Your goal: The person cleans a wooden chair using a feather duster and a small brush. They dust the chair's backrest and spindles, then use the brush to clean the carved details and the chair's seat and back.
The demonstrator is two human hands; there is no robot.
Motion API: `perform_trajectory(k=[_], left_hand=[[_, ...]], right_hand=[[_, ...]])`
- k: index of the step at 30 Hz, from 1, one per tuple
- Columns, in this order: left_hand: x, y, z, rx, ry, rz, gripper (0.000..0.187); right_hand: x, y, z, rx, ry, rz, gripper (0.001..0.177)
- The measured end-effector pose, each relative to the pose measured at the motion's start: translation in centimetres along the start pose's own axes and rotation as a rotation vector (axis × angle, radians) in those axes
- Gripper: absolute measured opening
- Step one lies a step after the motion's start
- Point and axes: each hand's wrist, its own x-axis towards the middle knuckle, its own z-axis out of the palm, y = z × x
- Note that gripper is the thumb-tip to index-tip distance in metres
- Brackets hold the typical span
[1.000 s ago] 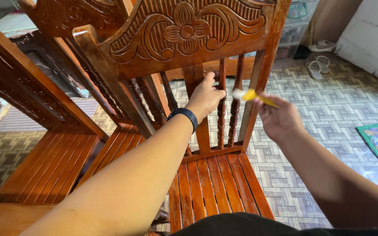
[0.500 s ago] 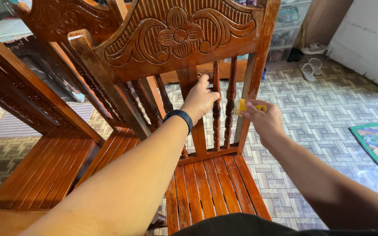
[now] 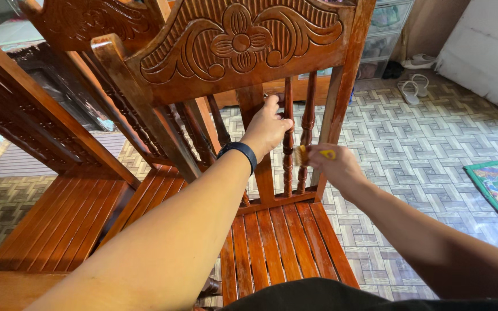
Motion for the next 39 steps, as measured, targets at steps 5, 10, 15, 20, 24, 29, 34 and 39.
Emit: perform_trajectory(k=[5,10,15,20,24,29,34,39], left_hand=[[0.0,-0.3,0.0,0.022,0.006,0.009,0.065],[0.4,-0.9,0.2,0.015,0.021,0.014,0.064],[0.1,-0.6,0.1,0.122,0.058,-0.003,0.062],[-0.5,0.6,0.0,0.102,0.022,-0.054,0.064],[-0.4,0.6,0.2,0.046,0.031,-0.062,0.063],[-0.5,0.3,0.2,0.061,0.031,-0.052,0.065],[-0.5,0.6,0.2,0.062,0.034,-0.057,0.067],[-0.8,1.3,-0.2,0.077,-0.005,-0.13,0.068]], right_hand=[[0.6,0.9,-0.5,0.122,0.176,0.176,0.024],[0.2,-2.0,-0.2,0.637,0.002,0.24,0.019],[-1.0,-5.7,-1.0,0.99,-0.105,0.108,0.025],[-1.3,-5.6,-0.9,0.843,0.131,0.416,0.024],[-1.7,-5.6,-1.5,0.998,-0.041,0.204,0.028],[-0.4,-5.4,-1.1,0.904,0.042,0.349,0.027],[-1.1,-5.1,-0.9,0.972,-0.064,0.213,0.027],[-0.4,-4.5,-1.1,0.601,0.095,0.4,0.031]])
